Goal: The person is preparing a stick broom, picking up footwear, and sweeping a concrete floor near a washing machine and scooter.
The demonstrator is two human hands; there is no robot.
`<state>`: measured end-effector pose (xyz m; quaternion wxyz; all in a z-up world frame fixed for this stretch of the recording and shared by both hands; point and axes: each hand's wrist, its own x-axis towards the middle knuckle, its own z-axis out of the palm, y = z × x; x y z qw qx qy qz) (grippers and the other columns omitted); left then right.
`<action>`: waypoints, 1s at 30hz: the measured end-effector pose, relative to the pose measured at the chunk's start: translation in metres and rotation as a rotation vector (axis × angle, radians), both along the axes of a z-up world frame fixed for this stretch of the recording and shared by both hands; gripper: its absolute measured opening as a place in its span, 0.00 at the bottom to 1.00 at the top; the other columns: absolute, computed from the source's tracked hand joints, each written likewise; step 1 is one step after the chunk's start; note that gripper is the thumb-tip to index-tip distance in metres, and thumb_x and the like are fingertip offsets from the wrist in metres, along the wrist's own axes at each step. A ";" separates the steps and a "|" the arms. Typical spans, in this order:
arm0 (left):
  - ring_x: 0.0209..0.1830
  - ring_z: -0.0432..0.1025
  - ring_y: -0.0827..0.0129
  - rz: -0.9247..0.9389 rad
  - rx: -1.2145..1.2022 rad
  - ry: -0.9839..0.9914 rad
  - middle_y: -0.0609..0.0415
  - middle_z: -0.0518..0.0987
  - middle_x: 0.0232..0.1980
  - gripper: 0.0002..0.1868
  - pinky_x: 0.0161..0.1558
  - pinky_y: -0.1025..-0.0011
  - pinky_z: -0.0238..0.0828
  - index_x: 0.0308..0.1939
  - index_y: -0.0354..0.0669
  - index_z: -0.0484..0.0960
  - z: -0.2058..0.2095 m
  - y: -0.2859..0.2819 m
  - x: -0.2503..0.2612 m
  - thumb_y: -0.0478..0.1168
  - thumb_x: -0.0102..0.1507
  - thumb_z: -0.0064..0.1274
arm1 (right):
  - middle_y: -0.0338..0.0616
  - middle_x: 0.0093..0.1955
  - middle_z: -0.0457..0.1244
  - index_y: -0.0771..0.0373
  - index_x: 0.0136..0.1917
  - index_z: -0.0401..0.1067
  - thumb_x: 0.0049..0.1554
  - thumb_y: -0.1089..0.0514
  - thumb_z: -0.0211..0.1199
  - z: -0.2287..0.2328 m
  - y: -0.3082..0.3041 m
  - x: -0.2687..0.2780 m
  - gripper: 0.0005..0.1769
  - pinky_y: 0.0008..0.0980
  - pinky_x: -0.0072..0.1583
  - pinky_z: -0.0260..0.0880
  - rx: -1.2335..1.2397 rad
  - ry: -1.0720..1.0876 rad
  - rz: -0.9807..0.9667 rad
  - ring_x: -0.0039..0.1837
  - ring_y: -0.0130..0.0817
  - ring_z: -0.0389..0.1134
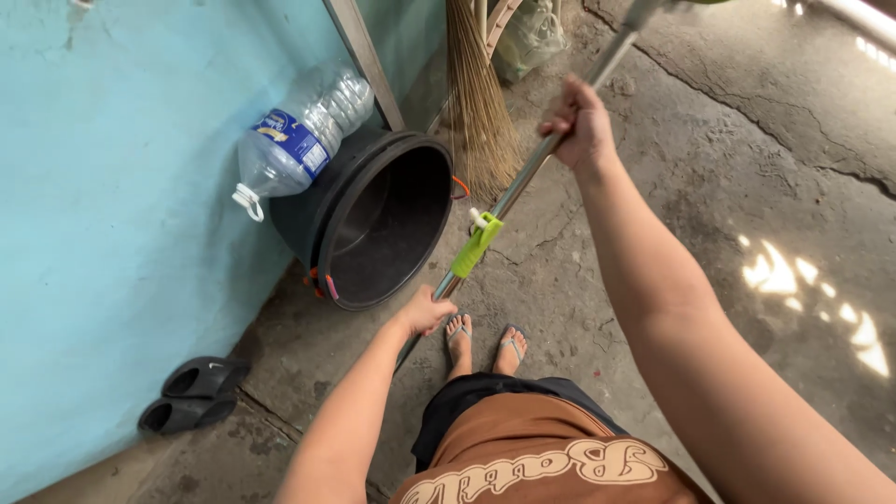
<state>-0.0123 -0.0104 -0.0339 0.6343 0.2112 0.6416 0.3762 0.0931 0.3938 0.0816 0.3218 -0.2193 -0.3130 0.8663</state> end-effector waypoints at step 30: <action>0.08 0.61 0.73 0.303 0.146 0.123 0.56 0.66 0.13 0.19 0.14 0.69 0.55 0.14 0.41 0.66 -0.006 -0.050 0.004 0.36 0.57 0.56 | 0.36 0.40 0.64 0.58 0.41 0.67 0.55 0.39 0.63 0.109 -0.026 -0.103 0.21 0.53 0.63 0.72 0.328 0.025 0.039 0.60 0.35 0.72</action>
